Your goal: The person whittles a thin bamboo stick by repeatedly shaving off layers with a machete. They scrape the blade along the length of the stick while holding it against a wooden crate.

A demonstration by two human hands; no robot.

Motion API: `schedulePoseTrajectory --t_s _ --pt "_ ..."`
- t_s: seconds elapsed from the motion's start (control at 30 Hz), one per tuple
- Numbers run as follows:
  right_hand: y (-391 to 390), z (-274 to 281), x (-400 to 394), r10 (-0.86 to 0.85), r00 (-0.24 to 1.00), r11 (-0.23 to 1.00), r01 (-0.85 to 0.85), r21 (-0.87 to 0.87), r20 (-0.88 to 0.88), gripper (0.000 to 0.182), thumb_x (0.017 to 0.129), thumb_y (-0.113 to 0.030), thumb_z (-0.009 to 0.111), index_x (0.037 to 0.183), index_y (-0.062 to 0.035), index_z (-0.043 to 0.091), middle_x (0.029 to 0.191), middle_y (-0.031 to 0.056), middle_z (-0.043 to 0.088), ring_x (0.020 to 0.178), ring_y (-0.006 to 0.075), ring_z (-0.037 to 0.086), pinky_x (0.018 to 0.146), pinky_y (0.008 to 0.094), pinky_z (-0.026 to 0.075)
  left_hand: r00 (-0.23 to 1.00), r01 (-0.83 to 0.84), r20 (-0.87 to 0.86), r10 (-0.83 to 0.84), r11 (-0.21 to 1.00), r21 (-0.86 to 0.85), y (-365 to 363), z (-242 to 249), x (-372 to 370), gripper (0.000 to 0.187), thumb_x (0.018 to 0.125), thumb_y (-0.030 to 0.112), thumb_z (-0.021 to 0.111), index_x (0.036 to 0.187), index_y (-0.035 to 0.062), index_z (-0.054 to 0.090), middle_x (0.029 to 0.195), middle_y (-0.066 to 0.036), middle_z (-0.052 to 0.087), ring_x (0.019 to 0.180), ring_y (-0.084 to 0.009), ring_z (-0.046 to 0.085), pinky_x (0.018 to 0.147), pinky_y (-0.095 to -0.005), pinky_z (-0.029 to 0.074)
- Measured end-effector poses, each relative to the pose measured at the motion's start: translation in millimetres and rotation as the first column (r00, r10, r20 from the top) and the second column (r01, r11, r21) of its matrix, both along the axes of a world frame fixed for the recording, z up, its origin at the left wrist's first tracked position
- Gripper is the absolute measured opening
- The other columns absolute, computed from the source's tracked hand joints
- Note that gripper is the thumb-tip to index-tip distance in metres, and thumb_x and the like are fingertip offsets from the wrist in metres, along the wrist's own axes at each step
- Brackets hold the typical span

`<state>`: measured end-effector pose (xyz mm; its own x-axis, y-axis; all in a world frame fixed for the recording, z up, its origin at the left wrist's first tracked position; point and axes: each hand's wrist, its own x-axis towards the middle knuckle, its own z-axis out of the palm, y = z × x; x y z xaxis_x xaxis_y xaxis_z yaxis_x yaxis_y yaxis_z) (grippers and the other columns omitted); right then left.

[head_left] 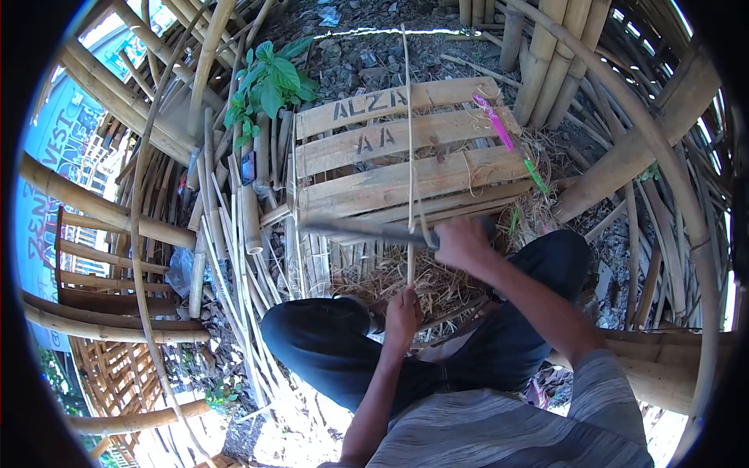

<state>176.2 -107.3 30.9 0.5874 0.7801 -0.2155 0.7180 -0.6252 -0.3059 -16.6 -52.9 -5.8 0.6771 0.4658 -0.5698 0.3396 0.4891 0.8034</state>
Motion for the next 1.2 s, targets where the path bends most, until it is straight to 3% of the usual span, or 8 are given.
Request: schedulePoseTrajectory --t_s 0.13,0.23,0.37,0.5,0.63,0.8,0.93,1.2 --pt "14.4 8.3 12.7 -0.151 0.988 0.987 0.151 0.053 0.005 0.019 0.067 -0.020 0.060 0.077 -0.0041 0.066 0.075 0.0196 0.065 0.074 0.0348 0.065 0.068 0.0436 0.052 0.993 -0.018 0.113 0.043 0.977 -0.213 6.4 16.8 10.9 0.034 0.097 0.035 0.040 0.070 0.0158 0.034 0.053 0.007 0.023 0.040 -0.0034 0.018 0.034 -0.0223 0.013" --pt "3.6 6.2 -9.5 -0.062 0.997 0.987 0.067 0.145 -0.040 0.019 0.067 -0.019 0.061 0.077 -0.0033 0.066 0.074 0.0194 0.065 0.074 0.0352 0.065 0.067 0.0429 0.053 0.988 0.019 0.150 0.037 0.936 -0.351 26.2 15.3 8.7 0.035 0.097 0.035 0.038 0.068 0.0164 0.034 0.053 0.008 0.023 0.040 -0.0030 0.020 0.035 -0.0222 0.013" --pt "-12.9 12.9 -14.6 0.159 0.981 0.987 -0.158 -0.023 0.108 0.021 0.065 -0.020 0.063 0.077 -0.0029 0.066 0.075 0.0186 0.065 0.075 0.0329 0.066 0.068 0.0418 0.053 0.996 0.021 0.093 0.014 0.934 -0.357 25.8 16.8 -4.1 0.036 0.098 0.036 0.038 0.068 0.0177 0.031 0.054 0.008 0.020 0.040 -0.0026 0.018 0.034 -0.0220 0.011" --pt "1.7 11.8 38.1 -0.112 0.990 0.994 0.112 0.000 0.088 0.022 0.065 -0.019 0.062 0.077 -0.0015 0.067 0.074 0.0178 0.065 0.073 0.0321 0.066 0.067 0.0417 0.053 0.998 0.007 0.057 0.011 0.953 -0.302 0.7 26.8 -18.6 0.036 0.098 0.035 0.037 0.068 0.0170 0.032 0.053 0.008 0.021 0.040 -0.0031 0.018 0.035 -0.0235 0.011" --pt "-1.2 10.7 23.7 -0.115 0.993 0.993 0.115 0.000 0.024 0.021 0.064 -0.018 0.062 0.076 -0.0018 0.067 0.074 0.0174 0.066 0.073 0.0321 0.066 0.067 0.0416 0.052 0.998 0.038 0.058 -0.017 0.921 -0.387 16.7 27.8 -11.9 0.035 0.098 0.035 0.037 0.068 0.0169 0.031 0.054 0.008 0.022 0.040 -0.0030 0.017 0.035 -0.0228 0.010" --pt "-19.6 21.4 -6.7 0.231 0.970 0.973 -0.231 -0.016 0.069 0.021 0.065 -0.019 0.061 0.077 -0.0016 0.067 0.072 0.0176 0.065 0.072 0.0331 0.065 0.068 0.0429 0.052 0.998 0.033 0.056 -0.013 0.922 -0.386 17.9 27.3 -12.7 0.036 0.097 0.038 0.037 0.068 0.0189 0.032 0.053 0.009 0.022 0.040 -0.0022 0.017 0.034 -0.0216 0.010" --pt "-2.9 2.3 70.3 -0.197 0.975 0.978 0.188 0.095 0.100 0.022 0.067 -0.017 0.060 0.079 0.0003 0.066 0.077 0.0207 0.065 0.076 0.0345 0.065 0.069 0.0425 0.052 0.999 0.042 0.034 -0.032 0.931 -0.362 -8.1 36.9 -38.0 0.036 0.097 0.039 0.037 0.068 0.0187 0.033 0.053 0.009 0.022 0.040 -0.0027 0.018 0.034 -0.0210 0.010" --pt "-16.0 16.0 19.6 0.026 0.998 1.000 -0.025 0.006 -0.059 0.024 0.067 -0.017 0.060 0.083 0.0002 0.066 0.080 0.0221 0.065 0.077 0.0344 0.065 0.071 0.0441 0.052 0.999 0.044 0.040 -0.028 0.862 -0.504 26.5 33.2 -9.7 0.036 0.098 0.041 0.035 0.068 0.0200 0.033 0.054 0.009 0.021 0.040 -0.0020 0.014 0.033 -0.0206 0.009"
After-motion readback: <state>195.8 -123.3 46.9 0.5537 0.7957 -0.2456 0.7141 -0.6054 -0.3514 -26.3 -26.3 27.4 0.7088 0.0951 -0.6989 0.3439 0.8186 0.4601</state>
